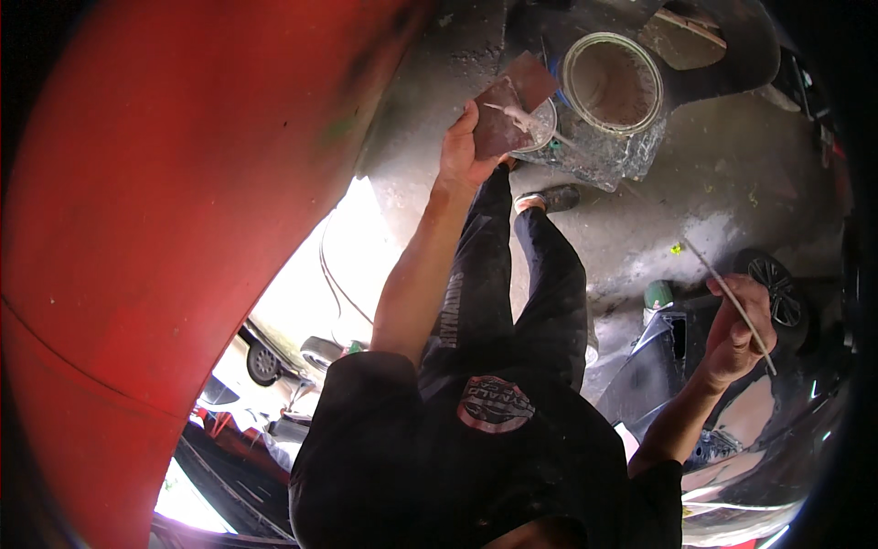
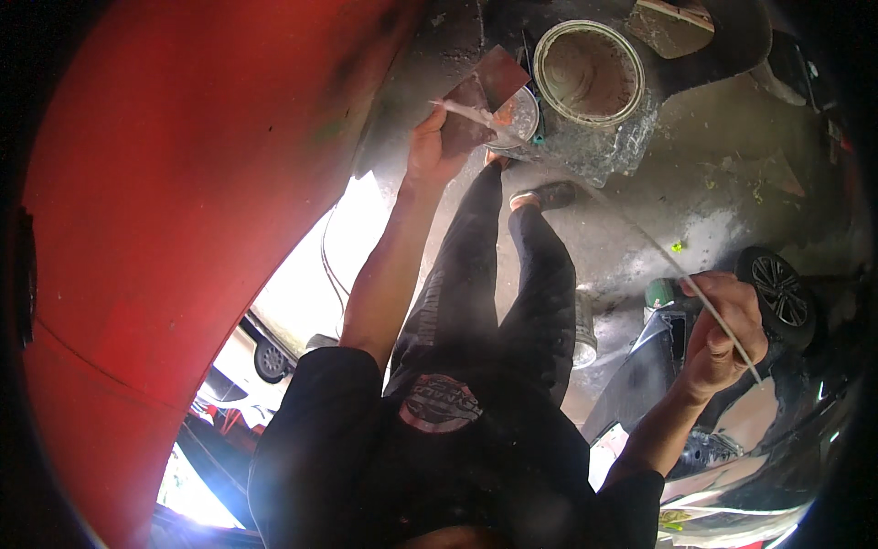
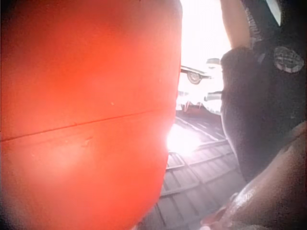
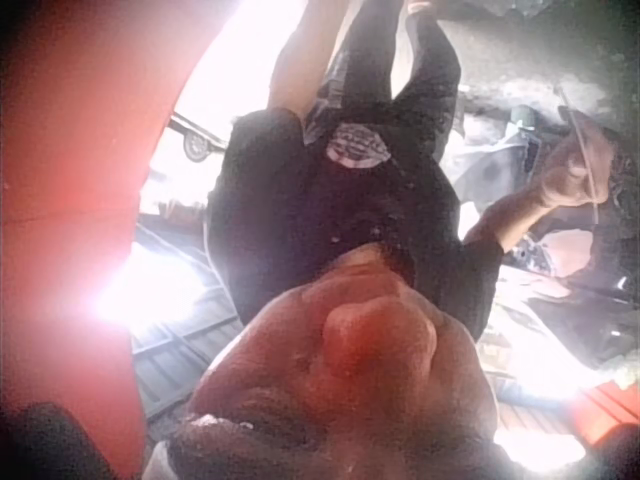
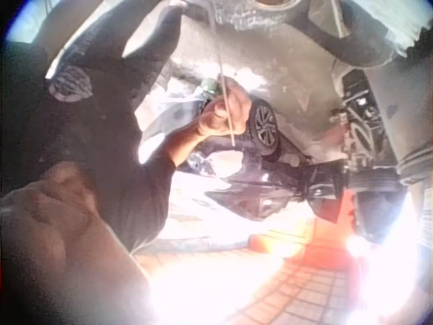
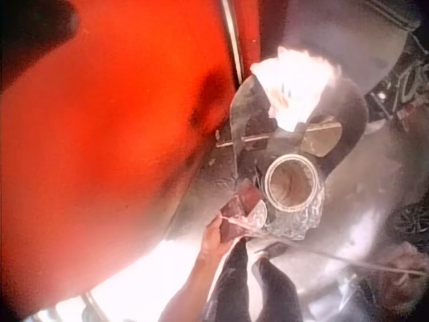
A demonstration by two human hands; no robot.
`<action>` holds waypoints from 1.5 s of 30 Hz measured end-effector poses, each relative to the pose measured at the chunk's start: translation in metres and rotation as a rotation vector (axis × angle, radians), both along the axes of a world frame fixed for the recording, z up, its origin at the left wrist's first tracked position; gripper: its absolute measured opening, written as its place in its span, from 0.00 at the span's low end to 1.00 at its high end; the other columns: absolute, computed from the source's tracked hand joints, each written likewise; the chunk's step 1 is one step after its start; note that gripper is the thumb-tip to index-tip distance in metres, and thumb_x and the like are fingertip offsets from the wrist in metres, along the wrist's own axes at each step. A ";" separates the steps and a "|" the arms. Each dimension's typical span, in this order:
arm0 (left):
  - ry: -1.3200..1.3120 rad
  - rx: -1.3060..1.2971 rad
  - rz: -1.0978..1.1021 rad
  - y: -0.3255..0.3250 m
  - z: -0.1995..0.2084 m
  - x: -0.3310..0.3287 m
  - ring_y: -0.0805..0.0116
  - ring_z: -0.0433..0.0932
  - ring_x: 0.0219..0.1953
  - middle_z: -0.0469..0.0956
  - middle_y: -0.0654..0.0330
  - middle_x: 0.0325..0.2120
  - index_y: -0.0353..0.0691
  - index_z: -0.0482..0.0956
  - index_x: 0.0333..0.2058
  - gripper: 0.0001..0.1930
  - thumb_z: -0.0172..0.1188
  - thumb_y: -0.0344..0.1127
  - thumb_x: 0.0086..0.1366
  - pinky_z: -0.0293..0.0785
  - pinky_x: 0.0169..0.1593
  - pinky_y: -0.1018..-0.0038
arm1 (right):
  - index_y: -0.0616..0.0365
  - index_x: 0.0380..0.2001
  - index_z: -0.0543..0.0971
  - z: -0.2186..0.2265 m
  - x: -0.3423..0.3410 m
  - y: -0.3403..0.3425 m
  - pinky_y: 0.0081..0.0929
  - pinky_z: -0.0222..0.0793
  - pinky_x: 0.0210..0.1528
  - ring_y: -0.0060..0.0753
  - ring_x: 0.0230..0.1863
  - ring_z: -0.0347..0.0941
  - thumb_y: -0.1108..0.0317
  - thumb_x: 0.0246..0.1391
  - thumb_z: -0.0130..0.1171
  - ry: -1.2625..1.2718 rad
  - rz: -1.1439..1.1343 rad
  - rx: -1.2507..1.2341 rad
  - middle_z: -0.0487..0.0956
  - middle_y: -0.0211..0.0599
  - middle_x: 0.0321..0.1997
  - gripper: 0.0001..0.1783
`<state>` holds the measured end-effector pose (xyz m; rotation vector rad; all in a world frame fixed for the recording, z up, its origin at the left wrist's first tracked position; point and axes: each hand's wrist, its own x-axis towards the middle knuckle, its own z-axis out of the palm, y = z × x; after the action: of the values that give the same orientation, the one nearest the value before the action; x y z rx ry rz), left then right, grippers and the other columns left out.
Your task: The person wipes a car panel with a cloth, applies a paste to a small piece of sandpaper, and then uses the sandpaper to sand down a specific area on the panel.
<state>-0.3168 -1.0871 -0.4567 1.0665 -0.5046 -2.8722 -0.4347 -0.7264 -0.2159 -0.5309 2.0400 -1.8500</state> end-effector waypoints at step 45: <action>-0.127 0.114 0.050 0.021 -0.066 0.114 0.58 0.76 0.60 0.77 0.57 0.58 0.37 0.69 0.64 0.31 0.56 0.55 0.73 0.71 0.65 0.57 | 0.53 0.47 0.82 -0.315 0.047 -0.205 0.34 0.84 0.37 0.41 0.49 0.80 0.68 0.55 0.57 0.631 0.628 0.960 0.79 0.36 0.53 0.16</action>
<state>-0.2028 -1.0657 -0.5228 1.2657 -0.3167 -2.8326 -0.3881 -0.9313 -0.5312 -1.3265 2.3927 -0.2579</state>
